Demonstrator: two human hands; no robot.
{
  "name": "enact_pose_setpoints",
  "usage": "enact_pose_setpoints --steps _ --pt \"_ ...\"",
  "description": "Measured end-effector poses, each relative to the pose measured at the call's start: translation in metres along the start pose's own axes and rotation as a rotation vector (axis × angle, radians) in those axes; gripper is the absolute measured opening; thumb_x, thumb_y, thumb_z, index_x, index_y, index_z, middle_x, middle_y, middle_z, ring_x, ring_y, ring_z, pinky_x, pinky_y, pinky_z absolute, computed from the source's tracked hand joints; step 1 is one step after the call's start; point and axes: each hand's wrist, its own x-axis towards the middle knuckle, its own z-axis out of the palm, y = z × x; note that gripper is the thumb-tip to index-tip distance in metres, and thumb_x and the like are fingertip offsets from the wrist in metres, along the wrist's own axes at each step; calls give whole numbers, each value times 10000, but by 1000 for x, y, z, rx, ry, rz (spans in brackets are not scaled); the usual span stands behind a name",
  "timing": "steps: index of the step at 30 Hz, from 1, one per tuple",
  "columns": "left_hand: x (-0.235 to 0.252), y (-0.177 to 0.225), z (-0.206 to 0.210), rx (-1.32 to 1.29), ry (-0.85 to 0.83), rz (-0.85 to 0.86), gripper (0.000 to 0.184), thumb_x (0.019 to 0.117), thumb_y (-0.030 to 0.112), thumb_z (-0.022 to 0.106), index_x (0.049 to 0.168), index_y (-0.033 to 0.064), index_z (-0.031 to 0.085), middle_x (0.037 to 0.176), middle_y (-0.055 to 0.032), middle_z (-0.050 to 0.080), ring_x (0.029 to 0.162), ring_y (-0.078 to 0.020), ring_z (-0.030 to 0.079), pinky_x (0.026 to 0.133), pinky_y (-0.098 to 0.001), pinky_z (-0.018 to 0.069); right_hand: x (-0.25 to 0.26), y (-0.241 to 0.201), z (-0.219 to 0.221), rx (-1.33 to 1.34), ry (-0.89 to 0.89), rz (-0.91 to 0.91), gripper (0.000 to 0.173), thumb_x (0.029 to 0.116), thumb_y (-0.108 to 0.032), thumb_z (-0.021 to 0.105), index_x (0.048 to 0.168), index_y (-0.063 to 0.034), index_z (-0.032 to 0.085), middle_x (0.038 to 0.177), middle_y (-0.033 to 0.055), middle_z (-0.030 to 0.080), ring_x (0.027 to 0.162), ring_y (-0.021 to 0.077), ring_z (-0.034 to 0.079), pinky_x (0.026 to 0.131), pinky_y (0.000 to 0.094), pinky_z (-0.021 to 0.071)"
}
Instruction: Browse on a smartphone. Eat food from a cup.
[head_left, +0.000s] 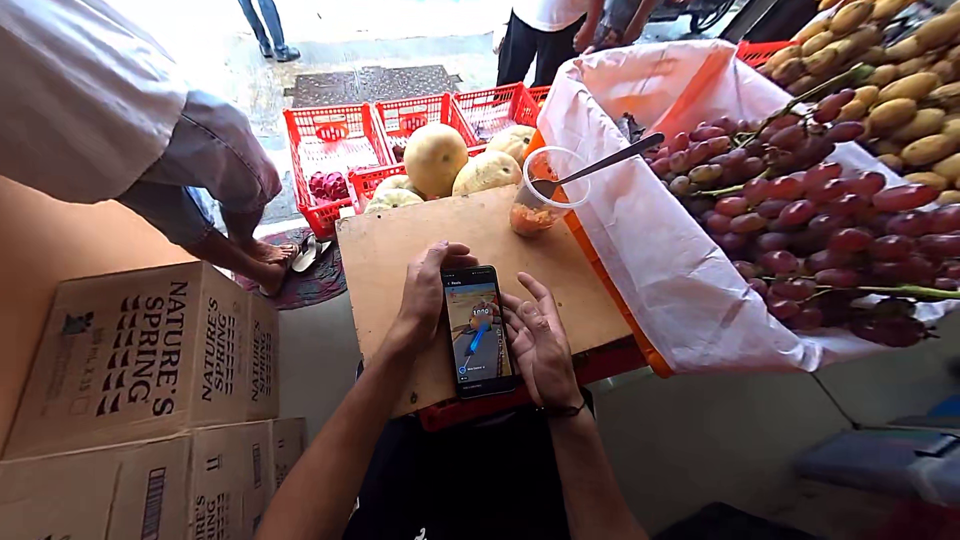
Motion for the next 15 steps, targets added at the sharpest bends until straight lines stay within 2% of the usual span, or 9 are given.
enact_pose_setpoints --steps 4,9,12,15 --pt "13 -4 1 28 54 72 564 1112 428 181 1191 111 641 1044 -52 741 941 -136 708 856 -344 572 -3 4 6 -97 68 -108 572 1065 -331 440 1553 -67 299 1433 122 585 1287 215 600 1099 394 497" --pt "17 -3 4 145 49 161 503 1115 343 198 1214 76 612 1106 -62 712 1013 -133 685 921 -351 555 -3 5 5 -140 94 -141 593 1058 -328 452 1557 -39 317 1541 134 490 1414 228 497 1180 413 434" --pt "22 -2 0 168 24 174 447 1117 303 228 1248 62 582 1052 -69 723 955 -122 696 897 -326 558 -2 6 0 -123 69 -149 666 1055 -396 468 1569 -20 275 1563 156 458 1437 245 472 1202 422 408" --pt "44 0 -4 65 33 156 396 1119 234 256 1202 0 564 979 -100 723 936 -168 714 906 -347 574 1 7 -3 -73 52 -141 696 1050 -423 482 1569 -17 258 1560 162 458 1429 257 480 1197 437 411"
